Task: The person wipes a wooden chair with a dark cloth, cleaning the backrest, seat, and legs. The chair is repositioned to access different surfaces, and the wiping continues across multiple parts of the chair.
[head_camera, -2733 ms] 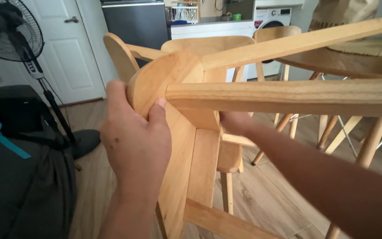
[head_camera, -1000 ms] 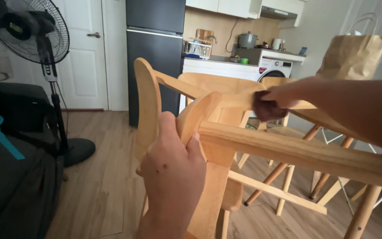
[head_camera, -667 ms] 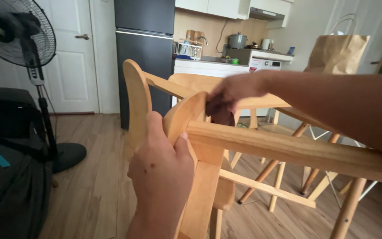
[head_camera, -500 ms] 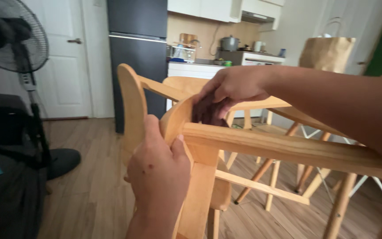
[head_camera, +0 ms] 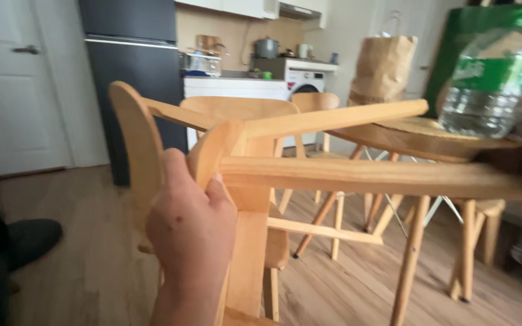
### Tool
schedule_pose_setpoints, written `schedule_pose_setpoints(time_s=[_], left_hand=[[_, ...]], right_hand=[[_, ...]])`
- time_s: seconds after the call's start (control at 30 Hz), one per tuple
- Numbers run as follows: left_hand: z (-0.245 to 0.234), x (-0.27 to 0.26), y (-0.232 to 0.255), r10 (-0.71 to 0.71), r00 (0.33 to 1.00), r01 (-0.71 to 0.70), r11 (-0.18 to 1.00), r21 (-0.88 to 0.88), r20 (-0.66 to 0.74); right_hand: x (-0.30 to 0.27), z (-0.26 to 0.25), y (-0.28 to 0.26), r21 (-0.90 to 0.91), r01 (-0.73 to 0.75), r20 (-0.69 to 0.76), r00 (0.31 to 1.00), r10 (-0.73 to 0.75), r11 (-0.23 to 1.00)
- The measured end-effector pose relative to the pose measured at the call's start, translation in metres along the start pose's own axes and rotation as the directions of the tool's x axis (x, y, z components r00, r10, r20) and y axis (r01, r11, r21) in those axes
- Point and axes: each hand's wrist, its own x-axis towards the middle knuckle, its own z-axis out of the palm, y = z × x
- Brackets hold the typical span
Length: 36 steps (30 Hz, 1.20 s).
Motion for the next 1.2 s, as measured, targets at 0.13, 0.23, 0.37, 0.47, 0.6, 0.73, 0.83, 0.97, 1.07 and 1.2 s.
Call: schedule_pose_setpoints(time_s=[0.13, 0.23, 0.37, 0.47, 0.6, 0.73, 0.83, 0.97, 1.07, 1.2], left_hand=[[-0.001, 0.000, 0.002, -0.054, 0.997, 0.052, 0.998, 0.033, 0.052], [-0.002, -0.001, 0.002, -0.064, 0.996, 0.063, 0.998, 0.027, 0.064], [-0.006, -0.004, 0.004, -0.091, 0.994, 0.087, 0.995, 0.058, 0.061], [-0.006, -0.004, 0.006, -0.043, 0.999, 0.042, 0.998, 0.044, 0.016], [-0.007, -0.005, 0.001, -0.074, 0.996, 0.072, 0.996, 0.044, 0.045], [-0.005, -0.007, -0.003, -0.034, 0.999, 0.034, 0.999, 0.015, -0.008], [-0.006, -0.005, -0.005, -0.068, 0.998, 0.067, 0.997, 0.024, 0.017], [-0.010, 0.000, -0.008, -0.070, 0.997, 0.071, 0.997, 0.035, -0.032], [-0.011, 0.001, -0.007, -0.140, 0.990, 0.140, 0.990, 0.024, 0.011], [-0.011, 0.001, -0.008, -0.096, 0.995, 0.096, 0.995, -0.014, -0.018]], right_hand=[[-0.013, 0.004, -0.014, 0.162, -0.455, -0.084, 0.878, 0.472, 0.876], [0.033, 0.022, -0.083, -0.094, -0.758, 0.089, 0.639, 0.764, 0.645], [0.146, 0.082, -0.133, -0.390, -0.365, 0.134, 0.886, 0.444, 0.846], [0.169, 0.092, -0.149, -0.343, -0.356, 0.151, 0.892, 0.425, 0.869], [0.154, 0.056, -0.161, -0.487, -0.466, 0.270, 0.725, 0.634, 0.739], [0.121, 0.021, -0.141, -0.618, -0.532, 0.265, 0.552, 0.791, 0.579], [0.086, 0.008, -0.103, -0.682, -0.531, 0.236, 0.492, 0.838, 0.504], [0.036, -0.013, -0.064, -0.393, -0.630, 0.137, 0.680, 0.720, 0.669], [0.013, -0.009, -0.062, -0.323, -0.520, -0.059, 0.845, 0.532, 0.791], [0.012, 0.021, -0.102, -0.398, -0.178, -0.289, 0.955, 0.061, 0.900]])
